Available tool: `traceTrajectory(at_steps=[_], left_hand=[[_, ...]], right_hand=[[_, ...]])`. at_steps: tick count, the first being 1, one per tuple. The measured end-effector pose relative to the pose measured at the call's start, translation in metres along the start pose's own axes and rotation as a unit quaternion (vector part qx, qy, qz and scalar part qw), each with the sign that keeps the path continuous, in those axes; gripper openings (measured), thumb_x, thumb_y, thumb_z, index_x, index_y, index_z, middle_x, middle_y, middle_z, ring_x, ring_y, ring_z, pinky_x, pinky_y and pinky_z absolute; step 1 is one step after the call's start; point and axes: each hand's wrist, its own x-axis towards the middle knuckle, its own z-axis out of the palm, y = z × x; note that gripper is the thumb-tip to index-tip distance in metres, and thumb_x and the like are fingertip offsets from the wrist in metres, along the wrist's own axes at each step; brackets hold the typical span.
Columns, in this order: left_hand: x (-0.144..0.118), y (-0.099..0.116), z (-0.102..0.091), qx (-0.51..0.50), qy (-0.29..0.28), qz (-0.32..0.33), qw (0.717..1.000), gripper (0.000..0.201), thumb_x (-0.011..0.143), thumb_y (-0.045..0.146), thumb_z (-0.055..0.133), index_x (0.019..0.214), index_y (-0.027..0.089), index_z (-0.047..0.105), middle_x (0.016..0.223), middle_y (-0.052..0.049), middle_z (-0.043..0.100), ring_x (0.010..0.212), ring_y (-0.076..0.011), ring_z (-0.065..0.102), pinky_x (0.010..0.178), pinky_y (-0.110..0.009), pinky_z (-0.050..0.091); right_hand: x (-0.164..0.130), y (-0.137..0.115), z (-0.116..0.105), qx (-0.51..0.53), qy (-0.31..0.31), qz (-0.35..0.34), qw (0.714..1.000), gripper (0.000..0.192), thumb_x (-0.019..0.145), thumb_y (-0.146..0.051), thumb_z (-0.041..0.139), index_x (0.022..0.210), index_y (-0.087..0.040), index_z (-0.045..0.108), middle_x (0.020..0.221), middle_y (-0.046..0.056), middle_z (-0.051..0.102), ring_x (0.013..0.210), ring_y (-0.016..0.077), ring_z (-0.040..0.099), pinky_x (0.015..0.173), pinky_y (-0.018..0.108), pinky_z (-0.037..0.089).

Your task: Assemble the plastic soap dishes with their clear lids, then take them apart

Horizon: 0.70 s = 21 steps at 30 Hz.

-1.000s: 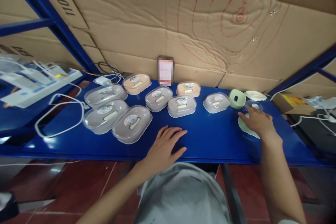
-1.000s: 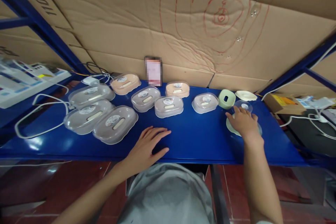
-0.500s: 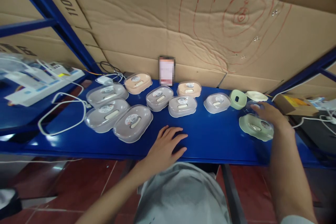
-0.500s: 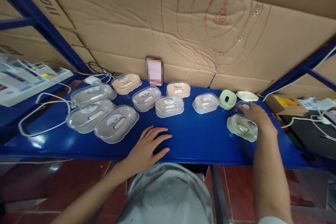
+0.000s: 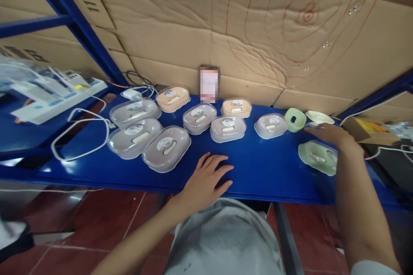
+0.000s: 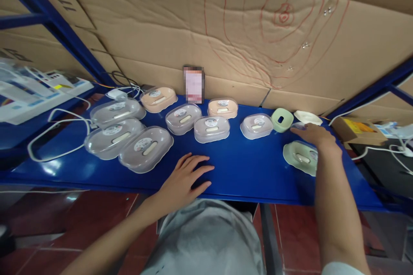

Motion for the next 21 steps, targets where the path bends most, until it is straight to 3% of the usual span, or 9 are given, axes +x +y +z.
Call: traceTrajectory(at_steps=[3,5,8,11,13,16,19,21], left_hand=[[0.000,0.000,0.000,-0.004,0.001,-0.001,1.000,0.040,0.103,0.033,0.068,0.142,0.027,0.063,0.150,-0.009,0.060,0.139,-0.0297,0.057,0.130,-0.062,0.033],[0.000,0.000,0.000,-0.010,0.002,-0.006,1.000,0.048,0.104,0.033,0.067,0.151,0.028,0.057,0.150,-0.009,0.061,0.139,-0.0296,0.057,0.131,-0.062,0.032],[0.000,0.002,-0.003,-0.023,-0.002,-0.015,1.000,0.067,0.102,0.034,0.068,0.163,0.027,0.042,0.152,-0.010,0.061,0.142,-0.0302,0.056,0.131,-0.062,0.032],[0.000,0.005,-0.008,-0.035,-0.019,0.006,0.999,0.081,0.099,0.039,0.073,0.169,0.028,0.032,0.161,-0.013,0.053,0.152,-0.0323,0.049,0.132,-0.064,0.030],[0.000,0.006,-0.012,-0.035,-0.038,0.040,0.998,0.084,0.098,0.044,0.076,0.169,0.030,0.033,0.168,-0.015,0.044,0.159,-0.0337,0.041,0.133,-0.065,0.029],[0.000,0.006,-0.013,-0.026,-0.058,0.074,0.995,0.080,0.096,0.056,0.077,0.163,0.030,0.043,0.172,-0.018,0.038,0.162,-0.0361,0.035,0.132,-0.066,0.029],[0.000,0.006,-0.008,-0.012,-0.047,0.039,0.998,0.086,0.086,0.072,0.080,0.152,0.023,0.054,0.169,-0.023,0.041,0.159,-0.0410,0.039,0.130,-0.072,0.027],[0.000,0.007,-0.003,0.005,-0.020,-0.008,1.000,0.083,0.081,0.075,0.083,0.139,0.020,0.060,0.166,-0.024,0.045,0.155,-0.0436,0.043,0.129,-0.076,0.024]], right_hand=[[-0.044,-0.020,-0.036,-0.018,-0.032,0.068,0.997,0.084,0.086,-0.083,0.065,0.119,-0.008,0.081,0.105,0.032,0.077,0.089,0.0357,0.076,0.074,0.049,0.045],[-0.093,-0.050,-0.055,0.024,0.036,0.069,0.997,0.079,0.096,-0.079,0.058,0.143,-0.017,0.072,0.132,0.027,0.073,0.112,0.0373,0.075,0.086,0.050,0.050],[-0.180,-0.107,-0.059,0.120,0.139,-0.042,0.982,0.069,0.102,-0.071,0.059,0.151,-0.022,0.065,0.157,0.018,0.060,0.134,0.0355,0.066,0.100,0.046,0.055],[-0.245,-0.156,-0.041,0.187,0.128,-0.139,0.964,0.063,0.104,-0.062,0.060,0.156,-0.025,0.059,0.157,0.014,0.061,0.135,0.0350,0.065,0.107,0.049,0.054],[-0.266,-0.177,-0.027,0.196,0.096,-0.181,0.959,0.064,0.105,-0.060,0.062,0.158,-0.027,0.055,0.155,0.014,0.063,0.133,0.0371,0.064,0.105,0.052,0.054],[-0.275,-0.193,-0.012,0.213,0.046,-0.214,0.952,0.065,0.105,-0.057,0.061,0.163,-0.028,0.049,0.154,0.014,0.062,0.129,0.0387,0.065,0.100,0.056,0.055],[-0.275,-0.198,-0.006,0.272,0.014,-0.247,0.930,0.061,0.110,-0.045,0.056,0.167,-0.028,0.043,0.157,0.014,0.060,0.133,0.0345,0.064,0.106,0.055,0.055],[-0.276,-0.196,-0.005,0.326,-0.010,-0.295,0.898,0.057,0.111,-0.036,0.053,0.167,-0.029,0.042,0.156,0.012,0.062,0.137,0.0289,0.063,0.111,0.049,0.055]])
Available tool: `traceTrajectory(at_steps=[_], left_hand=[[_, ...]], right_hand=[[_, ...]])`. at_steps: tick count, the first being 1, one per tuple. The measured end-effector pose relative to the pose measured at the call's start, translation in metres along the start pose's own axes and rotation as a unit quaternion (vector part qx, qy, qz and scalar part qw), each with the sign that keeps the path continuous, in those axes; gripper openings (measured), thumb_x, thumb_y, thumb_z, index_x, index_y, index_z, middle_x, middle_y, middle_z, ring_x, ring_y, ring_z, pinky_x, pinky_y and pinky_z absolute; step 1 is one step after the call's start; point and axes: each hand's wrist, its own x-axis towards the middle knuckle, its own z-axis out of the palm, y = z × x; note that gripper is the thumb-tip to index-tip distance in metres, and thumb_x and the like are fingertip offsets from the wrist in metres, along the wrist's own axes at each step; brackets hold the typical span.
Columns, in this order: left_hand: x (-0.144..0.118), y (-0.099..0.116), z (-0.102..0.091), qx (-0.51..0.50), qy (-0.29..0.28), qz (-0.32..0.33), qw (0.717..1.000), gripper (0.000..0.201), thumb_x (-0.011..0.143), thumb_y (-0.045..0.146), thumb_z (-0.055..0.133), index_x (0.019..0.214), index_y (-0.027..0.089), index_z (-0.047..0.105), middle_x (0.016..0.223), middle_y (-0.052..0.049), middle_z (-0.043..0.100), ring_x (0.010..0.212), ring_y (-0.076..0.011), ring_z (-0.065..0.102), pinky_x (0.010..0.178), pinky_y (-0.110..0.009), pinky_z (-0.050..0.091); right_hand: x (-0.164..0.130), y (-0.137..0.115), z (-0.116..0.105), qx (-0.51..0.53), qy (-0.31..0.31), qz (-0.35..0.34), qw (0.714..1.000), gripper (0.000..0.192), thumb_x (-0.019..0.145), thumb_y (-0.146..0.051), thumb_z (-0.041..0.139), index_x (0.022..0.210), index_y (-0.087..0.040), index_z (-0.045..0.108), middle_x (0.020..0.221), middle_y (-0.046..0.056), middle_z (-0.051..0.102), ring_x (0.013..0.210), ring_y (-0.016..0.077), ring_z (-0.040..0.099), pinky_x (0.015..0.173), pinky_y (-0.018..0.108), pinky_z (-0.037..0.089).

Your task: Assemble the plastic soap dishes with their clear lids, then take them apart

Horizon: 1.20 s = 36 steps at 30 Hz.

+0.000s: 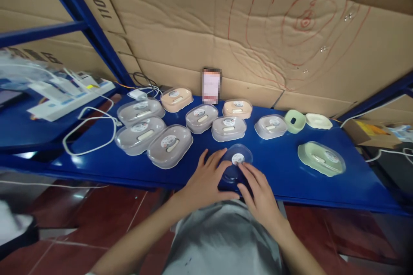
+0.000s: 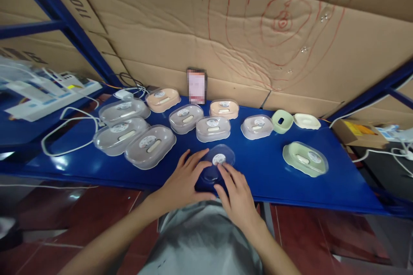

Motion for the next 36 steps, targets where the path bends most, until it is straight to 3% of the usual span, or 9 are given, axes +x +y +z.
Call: traceTrajectory(at_steps=[3,6,11,13,17,36], left_hand=[[0.000,0.001,0.005,0.018,0.041,-0.046,0.998,0.059,0.087,0.062,0.083,0.124,0.020,0.063,0.160,-0.021,0.051,0.150,-0.0415,0.048,0.126,-0.075,0.027],[0.001,0.001,0.005,0.023,0.050,-0.045,0.997,0.048,0.094,0.047,0.080,0.131,0.023,0.061,0.159,-0.017,0.053,0.148,-0.0382,0.051,0.124,-0.072,0.032],[0.001,0.000,0.002,0.016,0.031,-0.036,0.999,0.049,0.096,0.046,0.078,0.136,0.023,0.060,0.160,-0.017,0.052,0.147,-0.0381,0.051,0.126,-0.073,0.030],[0.002,0.000,0.001,0.016,0.020,-0.028,0.999,0.050,0.098,0.047,0.076,0.138,0.023,0.059,0.162,-0.017,0.051,0.148,-0.0377,0.051,0.127,-0.073,0.028],[0.002,0.000,0.002,0.017,0.012,-0.019,1.000,0.050,0.100,0.047,0.074,0.141,0.023,0.058,0.165,-0.017,0.048,0.150,-0.0371,0.050,0.129,-0.073,0.026],[0.001,0.000,0.001,0.015,0.010,-0.015,1.000,0.049,0.101,0.048,0.072,0.142,0.023,0.057,0.166,-0.018,0.048,0.153,-0.0371,0.048,0.130,-0.072,0.026]], right_hand=[[-0.004,0.006,-0.008,0.076,-0.032,-0.066,0.994,0.051,0.111,-0.024,0.050,0.162,-0.031,0.049,0.145,0.007,0.070,0.130,0.0231,0.068,0.107,0.042,0.057],[-0.004,0.023,-0.021,0.066,-0.023,-0.073,0.995,0.044,0.109,-0.024,0.053,0.152,-0.032,0.060,0.138,0.007,0.074,0.124,0.0252,0.071,0.104,0.045,0.057],[0.003,0.065,-0.032,-0.041,0.053,0.035,0.997,0.035,0.110,-0.037,0.054,0.140,-0.028,0.069,0.136,0.011,0.074,0.127,0.0309,0.068,0.107,0.053,0.053],[0.005,0.075,-0.029,-0.070,0.042,0.068,0.994,0.037,0.111,-0.042,0.052,0.140,-0.026,0.069,0.136,0.012,0.073,0.128,0.0330,0.066,0.105,0.054,0.052],[0.005,0.076,-0.024,-0.105,0.008,0.067,0.992,0.038,0.112,-0.044,0.049,0.139,-0.025,0.069,0.140,0.013,0.069,0.129,0.0341,0.063,0.103,0.053,0.050],[0.004,0.076,-0.024,-0.100,0.016,0.059,0.993,0.039,0.111,-0.044,0.049,0.140,-0.027,0.068,0.140,0.013,0.068,0.129,0.0331,0.063,0.105,0.053,0.050]])
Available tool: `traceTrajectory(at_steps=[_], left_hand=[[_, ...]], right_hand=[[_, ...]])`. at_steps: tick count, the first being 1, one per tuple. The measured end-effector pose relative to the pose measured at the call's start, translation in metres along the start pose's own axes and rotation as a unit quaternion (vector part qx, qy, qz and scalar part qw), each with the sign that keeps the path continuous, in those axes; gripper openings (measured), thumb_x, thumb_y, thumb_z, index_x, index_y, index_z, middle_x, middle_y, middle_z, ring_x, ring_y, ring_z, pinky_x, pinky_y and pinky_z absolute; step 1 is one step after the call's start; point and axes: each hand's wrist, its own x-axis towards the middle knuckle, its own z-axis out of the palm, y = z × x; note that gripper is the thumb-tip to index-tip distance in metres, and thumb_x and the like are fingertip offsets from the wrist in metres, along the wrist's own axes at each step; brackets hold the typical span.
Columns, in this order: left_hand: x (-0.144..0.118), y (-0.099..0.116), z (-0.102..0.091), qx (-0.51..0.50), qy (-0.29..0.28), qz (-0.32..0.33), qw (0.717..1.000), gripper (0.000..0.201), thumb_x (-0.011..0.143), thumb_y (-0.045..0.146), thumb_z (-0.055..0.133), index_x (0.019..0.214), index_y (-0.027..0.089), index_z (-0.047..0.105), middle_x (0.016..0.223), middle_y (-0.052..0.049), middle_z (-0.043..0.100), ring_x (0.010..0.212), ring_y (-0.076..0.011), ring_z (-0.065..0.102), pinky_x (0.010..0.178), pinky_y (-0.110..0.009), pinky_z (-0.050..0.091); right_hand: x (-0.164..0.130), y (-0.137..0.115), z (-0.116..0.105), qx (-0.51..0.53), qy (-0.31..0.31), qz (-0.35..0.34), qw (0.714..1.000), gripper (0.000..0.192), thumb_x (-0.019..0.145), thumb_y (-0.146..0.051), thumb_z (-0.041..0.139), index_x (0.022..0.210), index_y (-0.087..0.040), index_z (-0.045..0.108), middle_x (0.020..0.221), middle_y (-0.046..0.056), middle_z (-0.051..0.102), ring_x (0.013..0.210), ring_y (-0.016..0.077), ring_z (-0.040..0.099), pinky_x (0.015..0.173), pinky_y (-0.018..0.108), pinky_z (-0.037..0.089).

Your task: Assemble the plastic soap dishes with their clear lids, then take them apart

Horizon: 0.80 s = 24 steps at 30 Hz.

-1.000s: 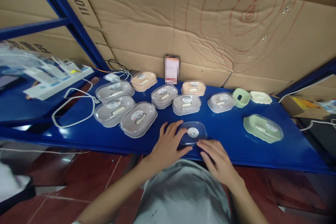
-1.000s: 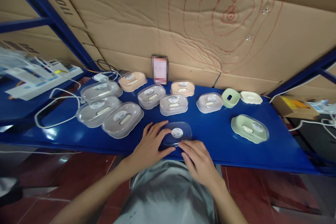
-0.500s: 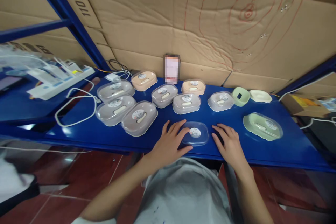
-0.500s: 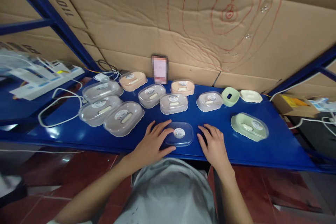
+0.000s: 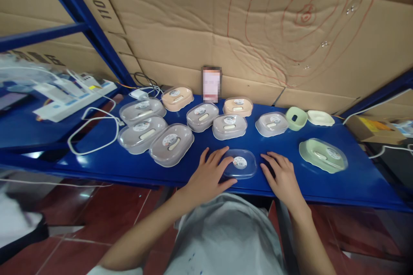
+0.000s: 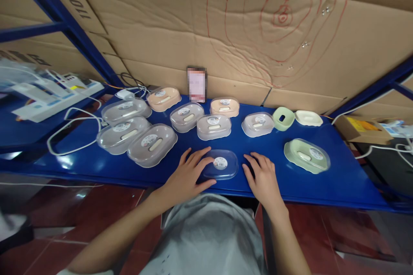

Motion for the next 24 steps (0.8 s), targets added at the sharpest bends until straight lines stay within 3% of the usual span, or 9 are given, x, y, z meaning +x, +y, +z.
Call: traceTrajectory(at_steps=[24], left_hand=[[0.0002,0.0020,-0.0009,0.010,-0.012,0.000,1.000,0.053,0.098,0.045,0.075,0.142,0.023,0.056,0.167,-0.018,0.046,0.154,-0.0369,0.047,0.130,-0.073,0.026]], right_hand=[[-0.0001,-0.0010,-0.0003,-0.001,-0.001,0.004,1.000,0.039,0.111,-0.045,0.049,0.139,-0.026,0.069,0.140,0.014,0.069,0.129,0.0345,0.063,0.105,0.054,0.051]])
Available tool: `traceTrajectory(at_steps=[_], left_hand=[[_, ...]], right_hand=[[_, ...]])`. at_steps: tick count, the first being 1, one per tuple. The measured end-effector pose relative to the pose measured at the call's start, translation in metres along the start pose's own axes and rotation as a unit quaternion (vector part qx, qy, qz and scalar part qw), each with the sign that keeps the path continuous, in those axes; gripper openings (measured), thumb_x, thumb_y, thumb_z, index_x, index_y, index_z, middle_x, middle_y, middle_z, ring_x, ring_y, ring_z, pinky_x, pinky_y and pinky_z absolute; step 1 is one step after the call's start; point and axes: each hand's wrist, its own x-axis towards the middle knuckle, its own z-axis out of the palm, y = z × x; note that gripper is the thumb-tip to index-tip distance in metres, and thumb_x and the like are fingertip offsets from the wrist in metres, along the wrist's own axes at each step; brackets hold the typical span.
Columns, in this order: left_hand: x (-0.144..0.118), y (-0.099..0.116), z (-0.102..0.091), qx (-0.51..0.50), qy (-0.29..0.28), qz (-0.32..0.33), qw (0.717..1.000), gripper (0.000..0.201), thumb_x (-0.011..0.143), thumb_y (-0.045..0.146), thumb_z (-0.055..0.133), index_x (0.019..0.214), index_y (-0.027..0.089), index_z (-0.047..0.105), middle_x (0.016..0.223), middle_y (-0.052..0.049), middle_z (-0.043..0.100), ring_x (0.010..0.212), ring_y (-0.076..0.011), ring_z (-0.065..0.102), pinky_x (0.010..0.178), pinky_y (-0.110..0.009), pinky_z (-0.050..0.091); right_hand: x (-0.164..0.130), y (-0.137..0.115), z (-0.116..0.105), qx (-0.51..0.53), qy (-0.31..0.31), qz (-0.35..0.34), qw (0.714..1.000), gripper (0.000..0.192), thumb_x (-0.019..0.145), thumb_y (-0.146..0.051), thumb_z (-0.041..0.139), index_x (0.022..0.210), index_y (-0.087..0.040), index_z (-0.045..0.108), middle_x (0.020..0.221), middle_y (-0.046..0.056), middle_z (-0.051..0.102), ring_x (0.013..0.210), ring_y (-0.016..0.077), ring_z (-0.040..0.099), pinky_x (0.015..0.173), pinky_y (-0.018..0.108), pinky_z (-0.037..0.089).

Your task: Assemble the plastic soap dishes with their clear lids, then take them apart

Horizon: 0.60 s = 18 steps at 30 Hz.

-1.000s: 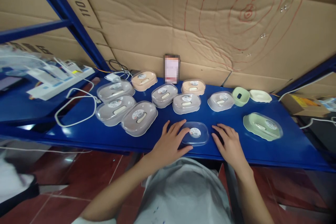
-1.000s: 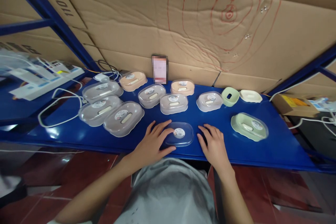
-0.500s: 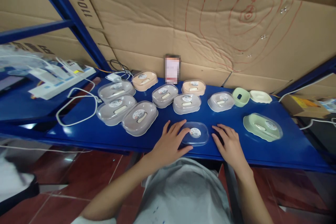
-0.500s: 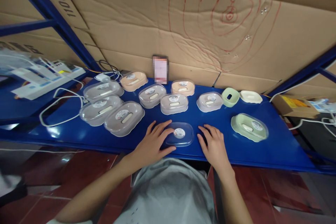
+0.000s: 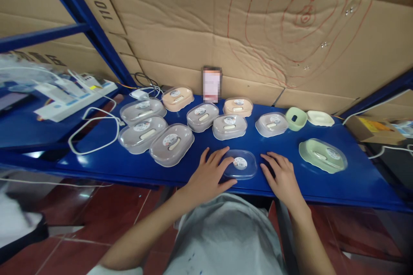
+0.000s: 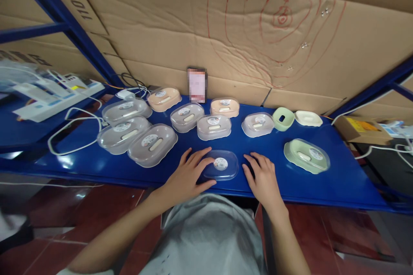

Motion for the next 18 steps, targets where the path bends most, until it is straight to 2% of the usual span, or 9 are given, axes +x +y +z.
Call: traceTrajectory(at_steps=[3,7,10,14,16,18], left_hand=[[0.000,0.003,-0.001,0.006,0.002,0.001,1.000,0.056,0.093,0.040,0.077,0.143,0.024,0.057,0.170,-0.020,0.041,0.157,-0.0382,0.044,0.131,-0.073,0.024],[0.000,0.004,-0.002,0.009,0.000,-0.004,1.000,0.053,0.096,0.037,0.073,0.145,0.024,0.056,0.170,-0.020,0.042,0.158,-0.0361,0.043,0.131,-0.071,0.025],[0.000,0.003,-0.003,0.007,-0.003,-0.006,1.000,0.051,0.100,0.037,0.070,0.146,0.024,0.055,0.167,-0.020,0.045,0.157,-0.0342,0.045,0.131,-0.071,0.026],[-0.001,0.001,-0.002,0.010,-0.004,-0.003,1.000,0.050,0.102,0.039,0.068,0.147,0.024,0.054,0.167,-0.020,0.046,0.157,-0.0341,0.044,0.130,-0.071,0.027],[-0.001,0.000,-0.001,0.011,-0.005,-0.003,1.000,0.050,0.102,0.039,0.069,0.147,0.024,0.054,0.167,-0.020,0.046,0.157,-0.0342,0.045,0.130,-0.072,0.027],[-0.001,0.000,-0.001,0.011,-0.004,-0.004,1.000,0.050,0.101,0.038,0.069,0.147,0.025,0.054,0.167,-0.019,0.046,0.156,-0.0343,0.046,0.130,-0.072,0.027]], right_hand=[[0.001,0.002,-0.003,0.019,-0.007,0.000,1.000,0.039,0.112,-0.045,0.049,0.139,-0.027,0.069,0.139,0.012,0.070,0.129,0.0338,0.065,0.106,0.054,0.051],[0.018,0.020,-0.013,0.033,-0.006,-0.013,0.999,0.043,0.112,-0.042,0.047,0.151,-0.028,0.059,0.144,0.011,0.069,0.132,0.0304,0.065,0.110,0.051,0.053],[0.048,0.046,-0.024,-0.043,0.002,-0.018,0.999,0.052,0.111,-0.044,0.046,0.159,-0.024,0.052,0.161,0.015,0.056,0.144,0.0356,0.056,0.114,0.055,0.049],[0.099,0.086,-0.037,-0.182,-0.055,0.031,0.981,0.065,0.104,-0.034,0.051,0.165,-0.014,0.043,0.172,0.022,0.040,0.154,0.0428,0.044,0.119,0.063,0.041],[0.120,0.100,-0.039,-0.228,-0.077,0.082,0.967,0.066,0.099,-0.029,0.054,0.162,-0.011,0.047,0.170,0.023,0.043,0.154,0.0418,0.044,0.121,0.063,0.038],[0.134,0.109,-0.037,-0.249,-0.079,0.125,0.957,0.058,0.096,-0.027,0.054,0.151,-0.010,0.058,0.157,0.026,0.058,0.146,0.0416,0.053,0.117,0.063,0.040]])
